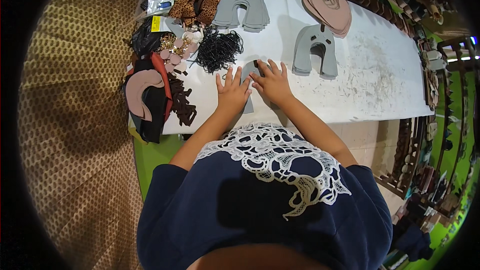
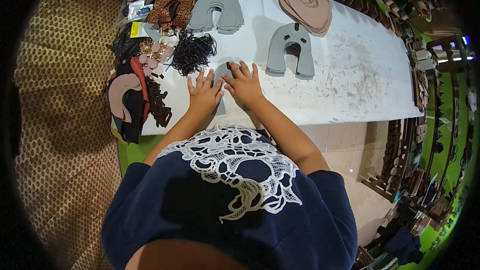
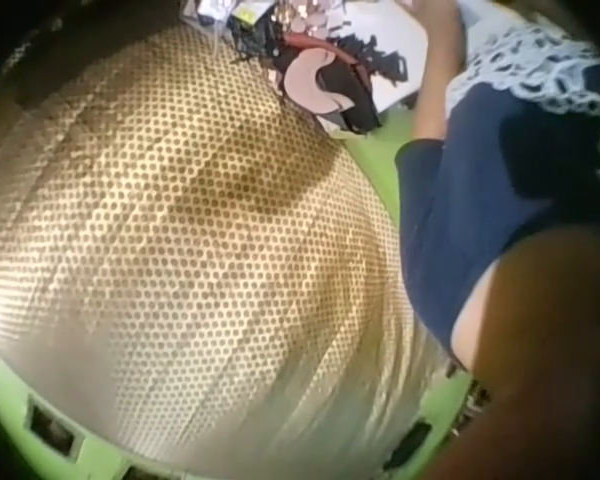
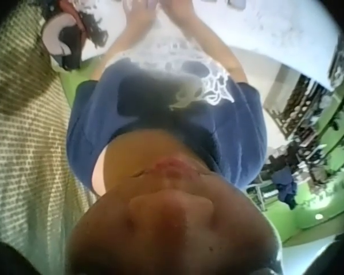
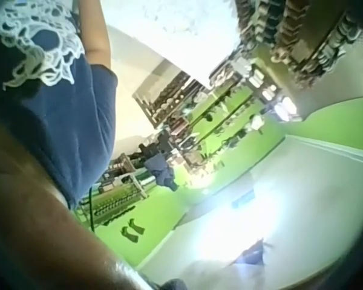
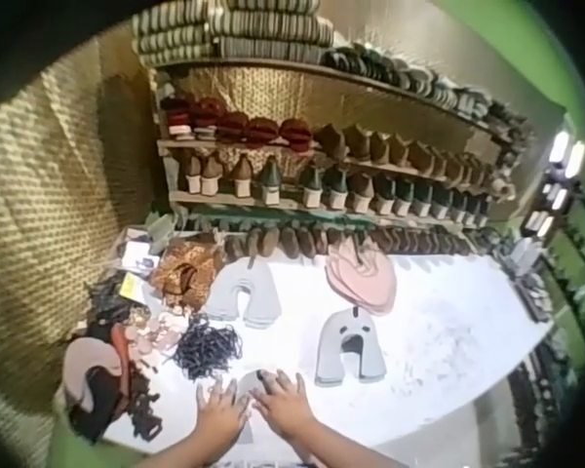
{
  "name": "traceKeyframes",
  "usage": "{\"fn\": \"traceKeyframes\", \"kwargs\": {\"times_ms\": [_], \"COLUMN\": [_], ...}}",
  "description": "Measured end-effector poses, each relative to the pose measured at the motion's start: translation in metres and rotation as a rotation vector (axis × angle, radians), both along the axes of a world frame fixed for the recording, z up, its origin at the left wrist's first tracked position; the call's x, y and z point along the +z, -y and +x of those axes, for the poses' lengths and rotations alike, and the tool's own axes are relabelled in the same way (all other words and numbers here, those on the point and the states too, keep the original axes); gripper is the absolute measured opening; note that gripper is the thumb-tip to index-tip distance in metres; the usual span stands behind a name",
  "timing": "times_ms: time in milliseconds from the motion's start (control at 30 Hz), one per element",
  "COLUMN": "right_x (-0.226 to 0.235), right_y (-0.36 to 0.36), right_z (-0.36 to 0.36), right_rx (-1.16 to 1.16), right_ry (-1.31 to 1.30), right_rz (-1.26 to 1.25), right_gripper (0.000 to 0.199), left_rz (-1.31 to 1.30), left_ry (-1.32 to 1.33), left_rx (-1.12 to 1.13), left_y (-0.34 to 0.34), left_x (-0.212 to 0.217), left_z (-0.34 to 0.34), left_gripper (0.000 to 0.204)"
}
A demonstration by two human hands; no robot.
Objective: Preparing and arranging various shoe components and templates on a workbench.
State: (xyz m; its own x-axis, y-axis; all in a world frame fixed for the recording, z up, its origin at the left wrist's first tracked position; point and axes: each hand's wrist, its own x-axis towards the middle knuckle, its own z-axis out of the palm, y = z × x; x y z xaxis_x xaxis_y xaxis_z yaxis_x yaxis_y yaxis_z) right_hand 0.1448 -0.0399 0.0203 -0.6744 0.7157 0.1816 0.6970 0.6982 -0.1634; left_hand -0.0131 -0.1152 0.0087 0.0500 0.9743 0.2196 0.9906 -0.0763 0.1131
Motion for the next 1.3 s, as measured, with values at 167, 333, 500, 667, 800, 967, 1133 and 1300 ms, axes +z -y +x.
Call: {"fn": "traceKeyframes", "kwargs": {"times_ms": [167,333,500,667,800,967,1133,1300], "right_x": [-0.006,-0.007,-0.019,-0.009,-0.008,-0.01,-0.011,-0.008], "right_y": [0.002,0.002,0.004,0.008,0.011,0.014,0.016,0.014], "right_z": [0.0,0.0,0.002,0.004,0.002,0.0,0.0,0.001], "right_rx": [-0.014,-0.013,0.041,0.04,0.0,-0.035,-0.034,-0.063], "right_ry": [-0.005,-0.012,-0.016,-0.023,-0.018,-0.01,-0.01,-0.052], "right_rz": [0.014,0.012,0.068,0.05,0.071,0.082,0.091,0.074], "right_gripper": [0.032,0.032,0.032,0.033,0.033,0.034,0.037,0.04], "left_rz": [0.021,0.018,-0.011,-0.062,-0.067,-0.07,-0.009,0.025], "left_ry": [-0.041,-0.044,-0.04,-0.019,0.0,0.008,0.001,0.044], "left_rx": [-0.024,-0.007,0.014,0.023,0.025,0.027,0.024,0.022], "left_y": [0.009,0.015,0.014,0.015,0.014,0.015,0.011,0.002], "left_x": [-0.001,0.004,0.009,0.012,0.013,0.017,0.012,0.012], "left_z": [-0.006,-0.003,0.001,0.001,-0.001,0.001,0.0,-0.001], "left_gripper": [0.044,0.044,0.044,0.043,0.042,0.043,0.037,0.029]}}
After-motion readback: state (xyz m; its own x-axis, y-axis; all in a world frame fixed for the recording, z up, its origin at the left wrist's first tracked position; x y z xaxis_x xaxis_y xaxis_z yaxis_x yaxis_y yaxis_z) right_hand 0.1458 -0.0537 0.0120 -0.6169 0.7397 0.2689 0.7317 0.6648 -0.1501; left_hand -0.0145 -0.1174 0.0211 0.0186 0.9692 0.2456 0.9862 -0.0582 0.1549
